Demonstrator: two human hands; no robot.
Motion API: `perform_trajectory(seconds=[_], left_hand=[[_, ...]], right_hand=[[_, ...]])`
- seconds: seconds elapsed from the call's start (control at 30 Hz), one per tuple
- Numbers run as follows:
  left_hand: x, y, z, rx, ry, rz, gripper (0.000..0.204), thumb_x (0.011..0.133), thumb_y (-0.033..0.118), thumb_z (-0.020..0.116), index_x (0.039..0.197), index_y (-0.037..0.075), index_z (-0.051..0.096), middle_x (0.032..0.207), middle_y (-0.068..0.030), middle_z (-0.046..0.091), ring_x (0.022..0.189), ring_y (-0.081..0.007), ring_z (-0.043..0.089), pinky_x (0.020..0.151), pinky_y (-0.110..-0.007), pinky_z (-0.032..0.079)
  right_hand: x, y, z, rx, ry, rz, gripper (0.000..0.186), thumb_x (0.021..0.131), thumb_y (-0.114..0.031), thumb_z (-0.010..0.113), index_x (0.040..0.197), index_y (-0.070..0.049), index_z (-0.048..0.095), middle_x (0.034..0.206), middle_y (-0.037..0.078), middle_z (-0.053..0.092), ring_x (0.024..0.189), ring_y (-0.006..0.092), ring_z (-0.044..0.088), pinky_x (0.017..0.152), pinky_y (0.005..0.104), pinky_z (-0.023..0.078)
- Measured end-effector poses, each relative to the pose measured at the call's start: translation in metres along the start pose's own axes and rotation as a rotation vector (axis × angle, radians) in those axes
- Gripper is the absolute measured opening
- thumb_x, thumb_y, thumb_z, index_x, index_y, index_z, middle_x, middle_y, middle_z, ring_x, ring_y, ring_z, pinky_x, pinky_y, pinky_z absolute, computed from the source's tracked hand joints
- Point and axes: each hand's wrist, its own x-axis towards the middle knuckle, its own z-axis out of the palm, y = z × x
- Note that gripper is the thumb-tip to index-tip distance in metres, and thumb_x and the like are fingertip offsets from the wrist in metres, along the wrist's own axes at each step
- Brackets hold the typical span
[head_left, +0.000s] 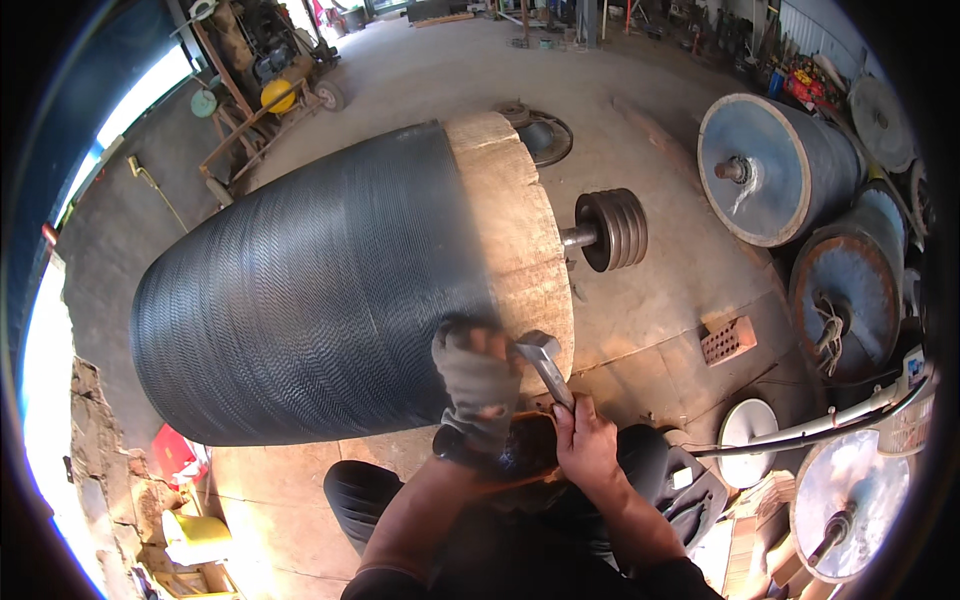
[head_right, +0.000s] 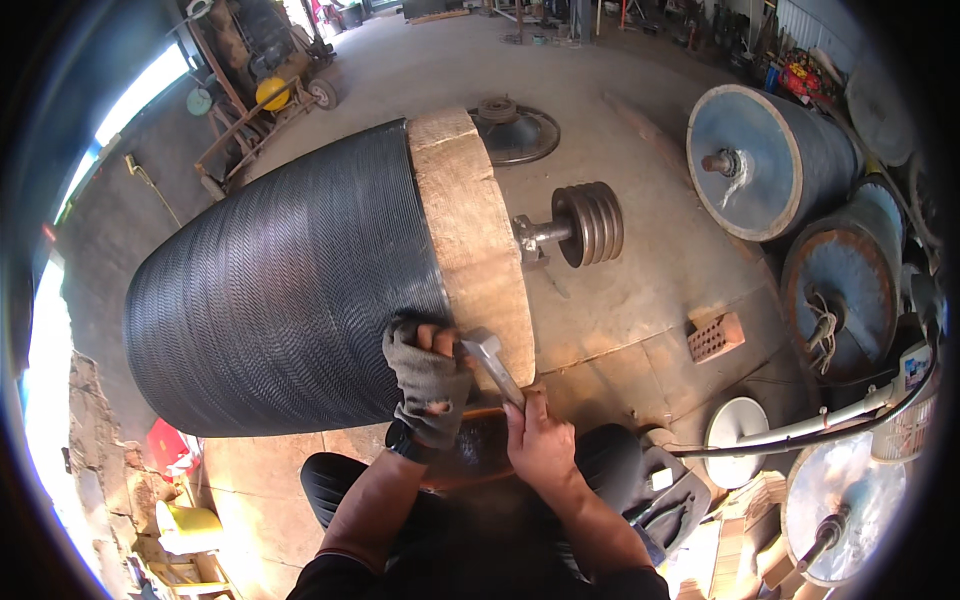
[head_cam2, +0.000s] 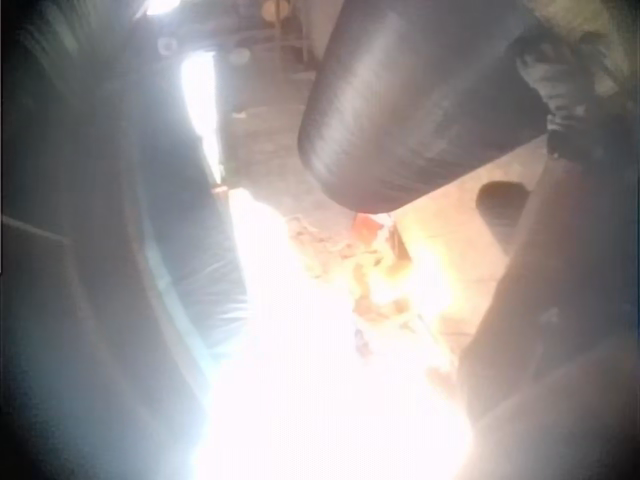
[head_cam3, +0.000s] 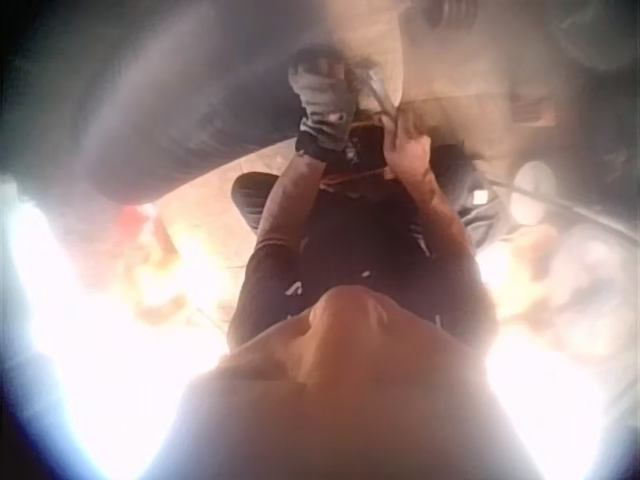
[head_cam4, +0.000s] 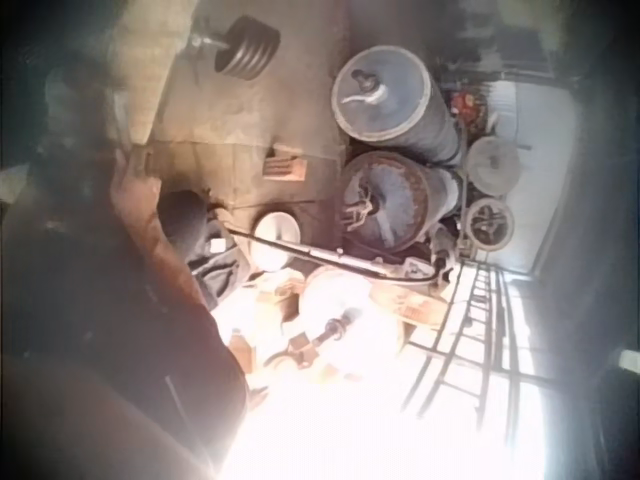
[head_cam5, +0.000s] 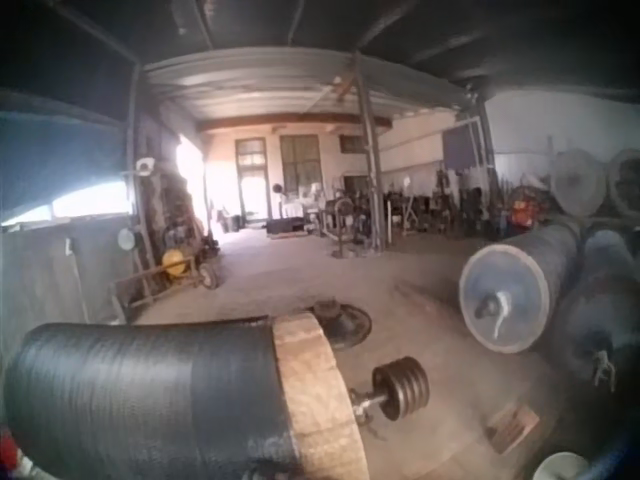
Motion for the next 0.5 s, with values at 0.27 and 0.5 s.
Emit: perform_trajectory(seconds=[0.27, 0.5], left_hand=[[-0.012, -0.003, 0.008, -0.054, -0.139, -0.072, 0.044, 0.084, 0.033, 0.074, 0.122, 0.011, 0.067, 0.126, -0.0161, 0.062, 0.122, -0.038, 0.057, 0.106, -0.049, 0.048], [0.002, 0.013, -0.036, -0.126, 0.014, -0.002, 0.054, 0.084, 0.04, 0.077, 0.125, 0.007, 0.066, 0.127, -0.0171, 0.061, 0.116, -0.0403, 0.059, 0.106, -0.05, 0.047]], right_hand=[[-0.003, 0.0, -0.002, -0.033, 0.021, -0.001, 0.025, 0.104, -0.026, 0.061, 0.111, -0.002, 0.055, 0.066, 0.018, 0.066, 0.056, 0.0409, 0.067, 0.053, 0.0527, 0.054], [-0.002, 0.001, -0.007, 0.081, 0.006, 0.075, 0.023, 0.106, -0.023, 0.058, 0.105, 0.0, 0.053, 0.074, 0.026, 0.065, 0.066, 0.0497, 0.065, 0.059, 0.0585, 0.05]])
